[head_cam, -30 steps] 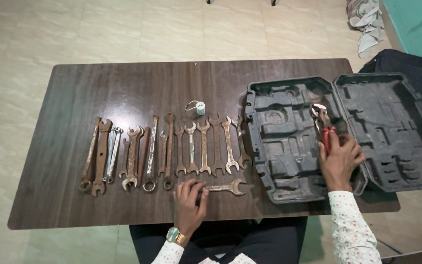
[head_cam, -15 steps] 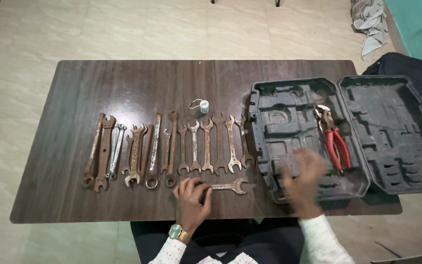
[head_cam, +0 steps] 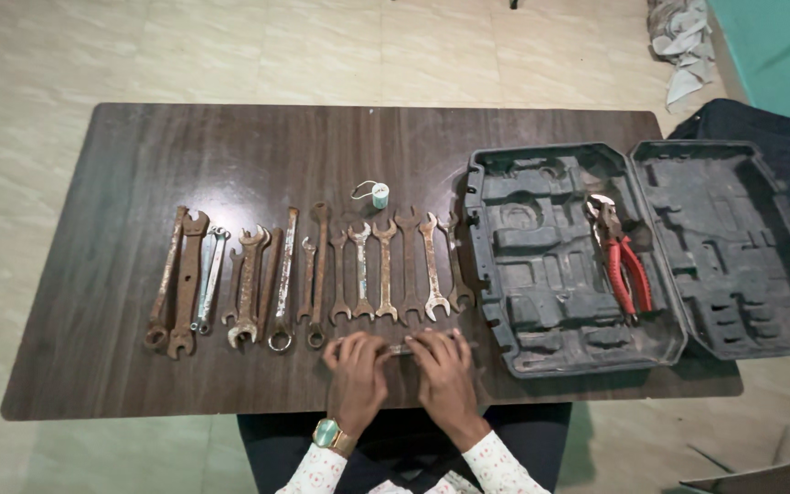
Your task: The person empties a toolbox onto a table, then systematically picks up each wrench and pair of pliers and places them back into the toolbox compartments.
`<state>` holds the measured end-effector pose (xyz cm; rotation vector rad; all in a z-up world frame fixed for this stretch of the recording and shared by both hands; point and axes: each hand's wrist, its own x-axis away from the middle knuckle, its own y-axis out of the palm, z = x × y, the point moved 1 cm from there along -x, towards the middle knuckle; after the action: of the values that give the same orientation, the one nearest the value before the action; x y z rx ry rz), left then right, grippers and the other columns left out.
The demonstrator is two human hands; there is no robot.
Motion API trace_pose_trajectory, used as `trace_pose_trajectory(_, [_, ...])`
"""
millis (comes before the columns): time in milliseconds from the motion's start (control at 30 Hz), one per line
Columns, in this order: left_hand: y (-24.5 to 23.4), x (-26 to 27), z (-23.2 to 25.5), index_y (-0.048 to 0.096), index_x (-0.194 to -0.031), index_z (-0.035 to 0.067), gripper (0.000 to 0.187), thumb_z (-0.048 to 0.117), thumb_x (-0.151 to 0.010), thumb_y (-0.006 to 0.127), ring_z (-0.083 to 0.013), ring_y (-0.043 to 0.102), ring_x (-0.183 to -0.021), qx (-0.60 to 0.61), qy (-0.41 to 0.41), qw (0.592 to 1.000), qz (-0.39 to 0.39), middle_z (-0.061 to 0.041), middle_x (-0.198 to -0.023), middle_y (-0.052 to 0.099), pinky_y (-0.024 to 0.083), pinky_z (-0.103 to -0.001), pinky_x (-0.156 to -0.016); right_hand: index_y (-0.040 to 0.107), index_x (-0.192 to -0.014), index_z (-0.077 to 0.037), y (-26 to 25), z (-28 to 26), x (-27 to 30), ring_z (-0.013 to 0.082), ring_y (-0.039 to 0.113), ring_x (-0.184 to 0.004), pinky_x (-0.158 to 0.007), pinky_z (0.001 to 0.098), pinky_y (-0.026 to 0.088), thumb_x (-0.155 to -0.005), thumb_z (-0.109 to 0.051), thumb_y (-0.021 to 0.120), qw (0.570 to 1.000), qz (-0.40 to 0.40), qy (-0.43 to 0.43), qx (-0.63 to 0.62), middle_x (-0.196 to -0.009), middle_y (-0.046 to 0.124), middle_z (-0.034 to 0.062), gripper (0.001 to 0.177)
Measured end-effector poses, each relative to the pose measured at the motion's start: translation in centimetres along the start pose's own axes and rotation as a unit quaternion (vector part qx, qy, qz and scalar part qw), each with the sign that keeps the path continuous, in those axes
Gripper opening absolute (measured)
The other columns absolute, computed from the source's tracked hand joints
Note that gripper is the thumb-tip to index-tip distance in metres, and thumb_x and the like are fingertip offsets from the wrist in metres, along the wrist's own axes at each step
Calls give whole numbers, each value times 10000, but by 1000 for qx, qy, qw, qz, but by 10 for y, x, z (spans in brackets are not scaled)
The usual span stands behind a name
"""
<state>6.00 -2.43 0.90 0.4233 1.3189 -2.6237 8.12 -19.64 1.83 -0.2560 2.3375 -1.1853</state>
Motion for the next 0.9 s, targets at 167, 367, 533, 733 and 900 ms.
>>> trace_pose_trajectory(167, [-4,-4,5,647,-1154,85,320,195,-860,712,-260,588,-1161,10,6,1000,-4,-73,-1125,674,282,-526,-1082,693,-1227,-86,4,2,1,322,559,-1165,-1145,519,299,-788,13,587,999,-17,27,-3,-1133,615,123,462])
trace_pose_trajectory(367, [-16,-12,20,717,-1069,95,318,285,-816,736,-285,564,-1165,-19,15,1000,10,-70,-1111,667,276,-526,-1060,678,-1163,-83,11,4,3,340,546,-1153,-1082,532,310,-795,-11,620,999,-10,42,13,-1121,603,128,380])
trace_pose_trajectory(533, [-18,-13,23,727,-983,109,226,282,-836,718,-297,550,-1166,-26,5,999,40,-59,-1069,671,271,-531,-1051,650,-1186,-80,12,8,8,309,562,-1139,-1146,547,293,-766,17,621,999,-10,27,16,-1118,597,122,432])
trace_pose_trajectory(733, [-9,-6,12,717,-929,103,163,254,-875,689,-291,584,-1088,16,-38,999,20,-62,-1008,678,370,-466,-963,657,-1183,-88,6,3,10,262,563,-1087,-1012,499,294,-833,-64,665,1000,-13,-18,6,-1096,626,77,351])
trace_pose_trajectory(900, [-11,4,3,694,-1047,43,302,316,-988,578,-318,622,-1039,149,-20,987,51,-134,-1066,665,498,-417,-895,694,-1067,-125,-11,-2,11,221,580,-953,-916,438,302,-902,-87,678,999,-26,38,4,-927,638,17,170])
